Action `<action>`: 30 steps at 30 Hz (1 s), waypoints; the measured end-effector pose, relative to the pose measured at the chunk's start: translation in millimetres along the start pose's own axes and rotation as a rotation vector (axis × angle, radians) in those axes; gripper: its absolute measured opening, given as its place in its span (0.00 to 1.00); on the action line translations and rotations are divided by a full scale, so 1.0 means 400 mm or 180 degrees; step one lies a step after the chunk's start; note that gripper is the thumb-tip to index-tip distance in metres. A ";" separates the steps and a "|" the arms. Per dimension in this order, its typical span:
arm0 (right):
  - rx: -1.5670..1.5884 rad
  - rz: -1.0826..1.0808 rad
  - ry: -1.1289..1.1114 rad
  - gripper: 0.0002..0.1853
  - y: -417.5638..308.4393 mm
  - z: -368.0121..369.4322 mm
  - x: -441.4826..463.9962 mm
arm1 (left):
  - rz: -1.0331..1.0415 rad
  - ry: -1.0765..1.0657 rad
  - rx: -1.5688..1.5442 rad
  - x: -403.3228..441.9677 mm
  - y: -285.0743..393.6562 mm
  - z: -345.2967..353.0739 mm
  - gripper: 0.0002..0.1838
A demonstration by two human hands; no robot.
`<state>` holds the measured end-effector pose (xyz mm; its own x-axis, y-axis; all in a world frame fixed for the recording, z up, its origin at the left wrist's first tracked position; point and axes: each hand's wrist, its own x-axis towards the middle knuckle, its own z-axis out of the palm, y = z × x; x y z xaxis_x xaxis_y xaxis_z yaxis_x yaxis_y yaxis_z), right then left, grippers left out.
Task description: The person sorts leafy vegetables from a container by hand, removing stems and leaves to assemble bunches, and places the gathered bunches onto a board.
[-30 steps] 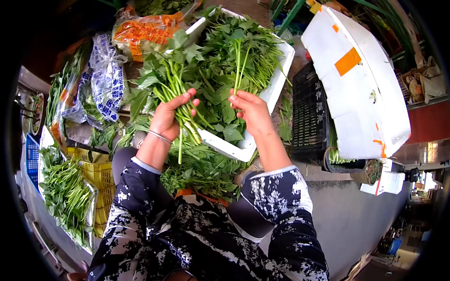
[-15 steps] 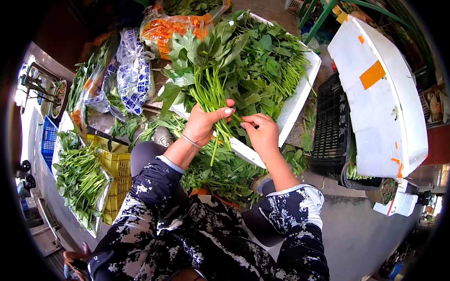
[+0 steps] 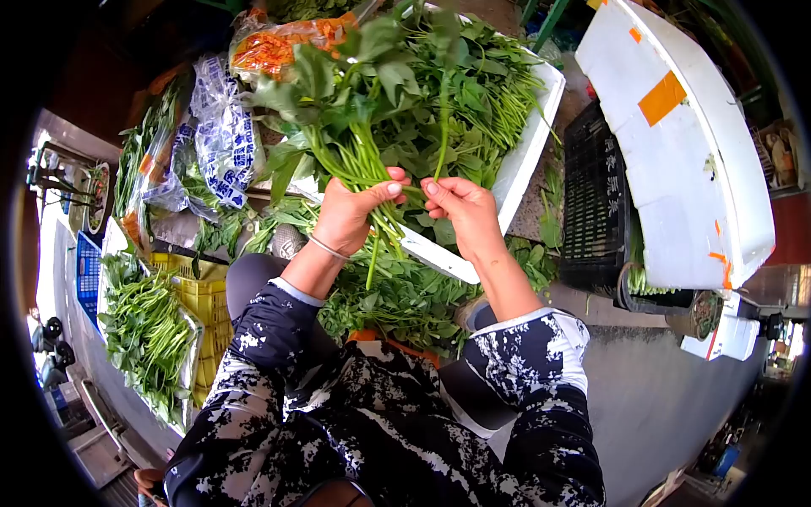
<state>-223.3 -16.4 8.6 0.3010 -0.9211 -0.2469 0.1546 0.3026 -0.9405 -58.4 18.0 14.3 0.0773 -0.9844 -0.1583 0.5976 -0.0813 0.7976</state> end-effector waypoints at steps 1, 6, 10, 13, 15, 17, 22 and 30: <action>0.0375 0.0172 0.0072 0.09 -0.005 -0.003 0.000 | -0.0009 0.0097 0.0101 -0.004 0.003 0.006 0.12; 0.0433 0.0256 0.0649 0.08 -0.022 -0.080 0.034 | 0.0434 0.0409 0.0075 0.004 0.069 -0.013 0.08; -0.2381 0.0996 -0.1365 0.09 -0.056 -0.052 -0.016 | 0.0667 0.0693 0.0363 0.020 0.089 -0.036 0.09; -0.2531 0.1549 -0.1984 0.13 -0.070 -0.008 -0.058 | 0.0608 0.0644 0.0718 0.013 0.082 -0.031 0.11; -0.1802 -0.0022 -0.0733 0.15 -0.026 0.006 -0.049 | 0.0377 0.0467 0.0878 0.005 0.063 -0.031 0.11; -0.2244 -0.0440 -0.0553 0.15 0.001 0.004 -0.029 | 0.0196 0.0410 0.0814 -0.002 0.050 -0.017 0.10; -0.1697 -0.0408 -0.0747 0.12 0.027 0.017 -0.023 | 0.0055 0.0244 0.0692 0.003 0.020 -0.008 0.11; -0.0585 -0.1105 0.0487 0.10 -0.024 0.007 -0.021 | -0.0536 0.0262 -0.0205 0.007 0.020 -0.025 0.11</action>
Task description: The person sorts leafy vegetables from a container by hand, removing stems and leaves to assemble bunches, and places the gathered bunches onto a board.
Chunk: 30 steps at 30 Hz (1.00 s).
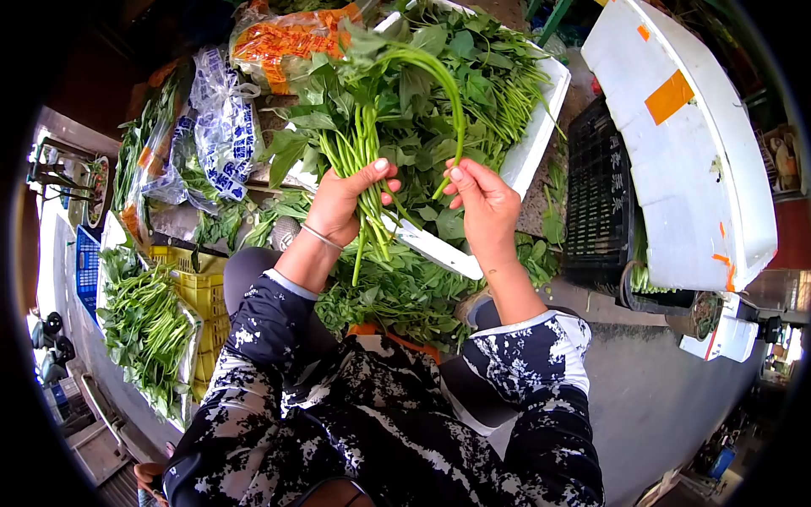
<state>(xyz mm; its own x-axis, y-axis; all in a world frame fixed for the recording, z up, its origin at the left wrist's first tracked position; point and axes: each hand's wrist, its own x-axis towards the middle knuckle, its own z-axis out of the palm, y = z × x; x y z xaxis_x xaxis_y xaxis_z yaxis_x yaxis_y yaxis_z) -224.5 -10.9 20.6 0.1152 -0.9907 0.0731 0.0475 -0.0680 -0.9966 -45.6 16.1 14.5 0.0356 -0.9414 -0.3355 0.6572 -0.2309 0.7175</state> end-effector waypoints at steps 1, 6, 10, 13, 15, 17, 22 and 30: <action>0.0137 -0.0192 0.0194 0.10 0.000 -0.002 0.003 | -0.0136 0.0052 -0.0178 0.001 -0.001 -0.001 0.10; -0.0192 -0.0470 0.0354 0.09 -0.046 -0.014 0.024 | -0.0231 0.0213 -0.0386 0.010 -0.012 -0.006 0.10; -0.1131 -0.0362 -0.0112 0.06 0.006 0.005 0.014 | -0.0246 0.0350 -0.0206 0.005 -0.022 0.007 0.11; -0.1663 -0.0690 -0.0895 0.08 0.044 0.037 -0.019 | -0.0214 -0.0014 -0.0348 0.015 -0.040 0.001 0.13; -0.1573 -0.0352 -0.1265 0.08 0.046 0.052 -0.029 | -0.0369 -0.0195 -0.0783 0.010 -0.042 0.005 0.12; -0.1446 -0.0119 -0.1523 0.07 0.056 0.041 -0.016 | -0.0354 -0.0273 -0.0687 0.007 -0.040 0.000 0.09; -0.1776 0.0581 0.0333 0.13 0.075 -0.068 0.209 | 0.0870 0.0125 -0.0026 -0.003 0.012 0.020 0.05; -0.1117 0.2141 0.0983 0.07 0.263 -0.190 0.456 | 0.0931 0.0164 -0.0346 0.011 0.066 0.013 0.08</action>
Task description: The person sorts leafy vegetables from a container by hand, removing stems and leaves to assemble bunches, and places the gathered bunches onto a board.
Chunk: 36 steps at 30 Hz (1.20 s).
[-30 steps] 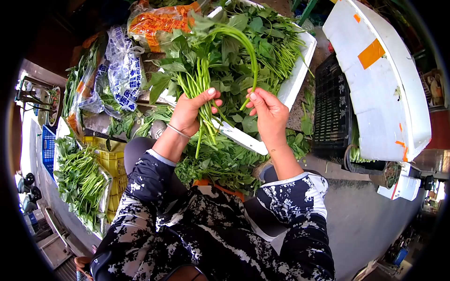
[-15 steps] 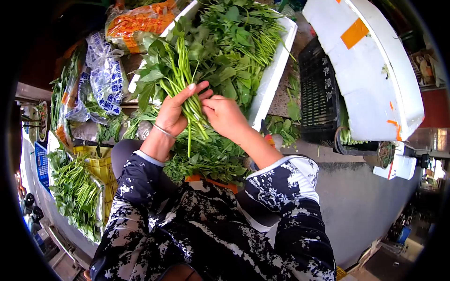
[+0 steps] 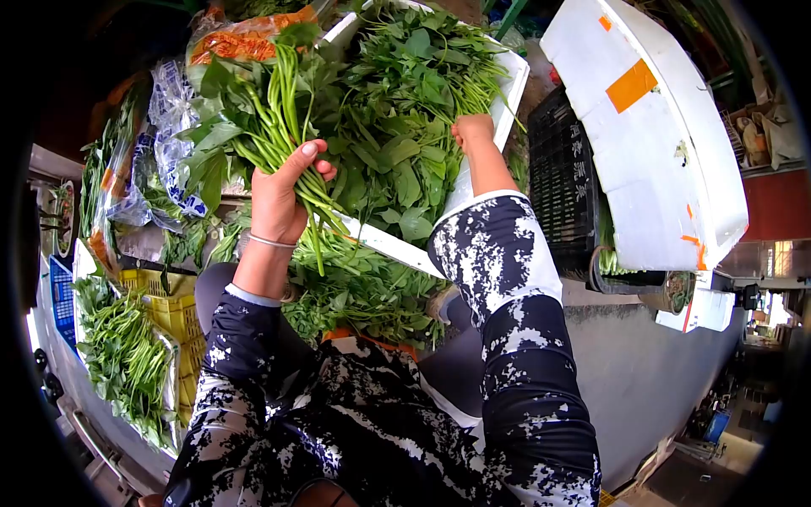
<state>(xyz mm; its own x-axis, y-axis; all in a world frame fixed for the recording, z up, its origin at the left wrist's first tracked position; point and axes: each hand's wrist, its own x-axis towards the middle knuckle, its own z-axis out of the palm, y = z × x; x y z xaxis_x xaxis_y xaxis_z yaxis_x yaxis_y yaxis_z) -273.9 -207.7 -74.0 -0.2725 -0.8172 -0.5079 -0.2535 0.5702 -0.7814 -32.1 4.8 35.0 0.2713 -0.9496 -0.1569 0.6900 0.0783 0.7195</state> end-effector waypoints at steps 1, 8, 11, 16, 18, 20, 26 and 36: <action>-0.0010 -0.0013 -0.0019 0.07 0.000 0.001 0.000 | -0.0076 -0.0014 -0.0046 0.002 0.001 -0.003 0.08; 0.2644 0.1121 -0.1519 0.07 0.027 -0.044 -0.177 | -0.0239 0.0133 -0.0039 0.005 0.002 -0.018 0.06; 0.2458 0.1088 -0.1859 0.07 0.051 -0.070 -0.378 | -0.0236 0.0185 -0.0025 0.001 0.004 -0.027 0.06; 0.1493 -0.0365 -0.1559 0.08 0.099 -0.120 -0.520 | -0.0200 0.0235 0.0011 0.002 -0.005 -0.040 0.06; 0.1041 -0.0855 -0.1429 0.09 0.118 -0.116 -0.533 | -0.0215 0.0280 0.0050 -0.004 -0.005 -0.035 0.06; 0.0828 -0.1124 -0.1462 0.09 0.118 -0.114 -0.570 | -0.0200 0.0286 0.0013 -0.002 -0.007 -0.037 0.06; 0.0520 -0.1419 -0.1224 0.09 0.101 -0.105 -0.595 | -0.0302 0.0290 0.0055 -0.003 -0.019 -0.029 0.07; 0.0512 -0.1759 -0.0675 0.04 0.067 -0.073 -0.645 | -0.0361 0.0328 0.0039 0.010 -0.038 -0.018 0.07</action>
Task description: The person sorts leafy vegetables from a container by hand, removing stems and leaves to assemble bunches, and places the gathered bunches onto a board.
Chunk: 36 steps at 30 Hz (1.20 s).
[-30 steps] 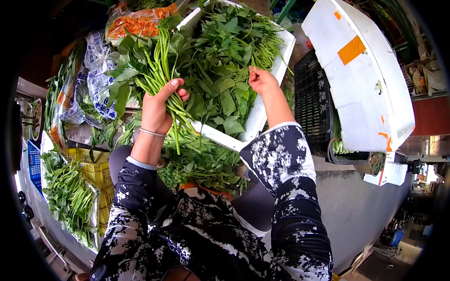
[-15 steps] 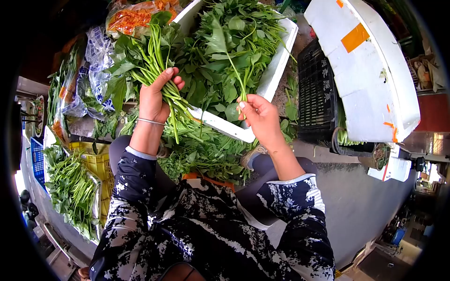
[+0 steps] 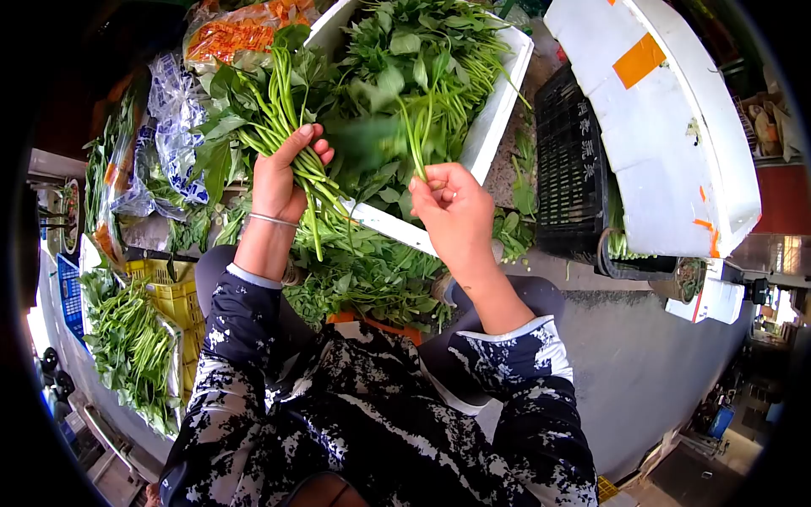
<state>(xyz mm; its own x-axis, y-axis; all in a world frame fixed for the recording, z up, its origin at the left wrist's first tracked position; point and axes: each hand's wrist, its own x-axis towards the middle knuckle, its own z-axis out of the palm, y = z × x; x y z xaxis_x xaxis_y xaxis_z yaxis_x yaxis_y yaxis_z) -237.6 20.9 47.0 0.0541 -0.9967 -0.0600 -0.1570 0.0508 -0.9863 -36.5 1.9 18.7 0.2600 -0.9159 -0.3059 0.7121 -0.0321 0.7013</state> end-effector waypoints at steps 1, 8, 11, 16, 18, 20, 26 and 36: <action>0.0013 0.0040 0.0018 0.04 0.019 -0.002 0.009 | -0.0028 0.0039 0.0052 -0.002 -0.003 0.002 0.07; 0.0280 0.0026 -0.0228 0.06 0.021 0.022 0.000 | -0.0302 0.0026 -0.0081 -0.003 -0.026 -0.001 0.07; -0.0175 -0.0329 -0.0232 0.05 0.049 0.042 -0.015 | -0.0431 -0.0014 0.0122 -0.009 -0.054 0.008 0.08; -0.0505 -0.0551 -0.0498 0.06 0.050 0.067 -0.028 | -0.0928 -0.0473 -0.0140 -0.026 -0.083 0.017 0.09; -0.0892 -0.0692 -0.0633 0.07 0.063 0.070 -0.026 | -0.1148 -0.0463 -0.0210 -0.033 -0.077 0.025 0.09; -0.0916 -0.0549 -0.0710 0.08 0.061 0.066 -0.026 | -0.1069 -0.0600 0.0008 -0.016 -0.096 -0.002 0.09; 0.0147 -0.0103 -0.1034 0.11 0.107 0.064 -0.008 | -0.0844 -0.0677 0.0352 -0.032 -0.101 0.010 0.10; 0.0034 0.0091 -0.0540 0.08 0.101 0.060 0.012 | -0.0708 -0.0601 0.0751 -0.035 -0.109 0.013 0.09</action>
<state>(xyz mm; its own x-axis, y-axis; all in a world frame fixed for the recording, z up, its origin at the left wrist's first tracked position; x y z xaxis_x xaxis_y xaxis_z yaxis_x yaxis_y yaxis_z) -220.1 19.7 3.3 0.2157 -0.9700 -0.1123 -0.1503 0.0807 -0.9853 -74.7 14.2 -4.3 -0.0245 -0.9331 -0.3587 0.5621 -0.3096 0.7670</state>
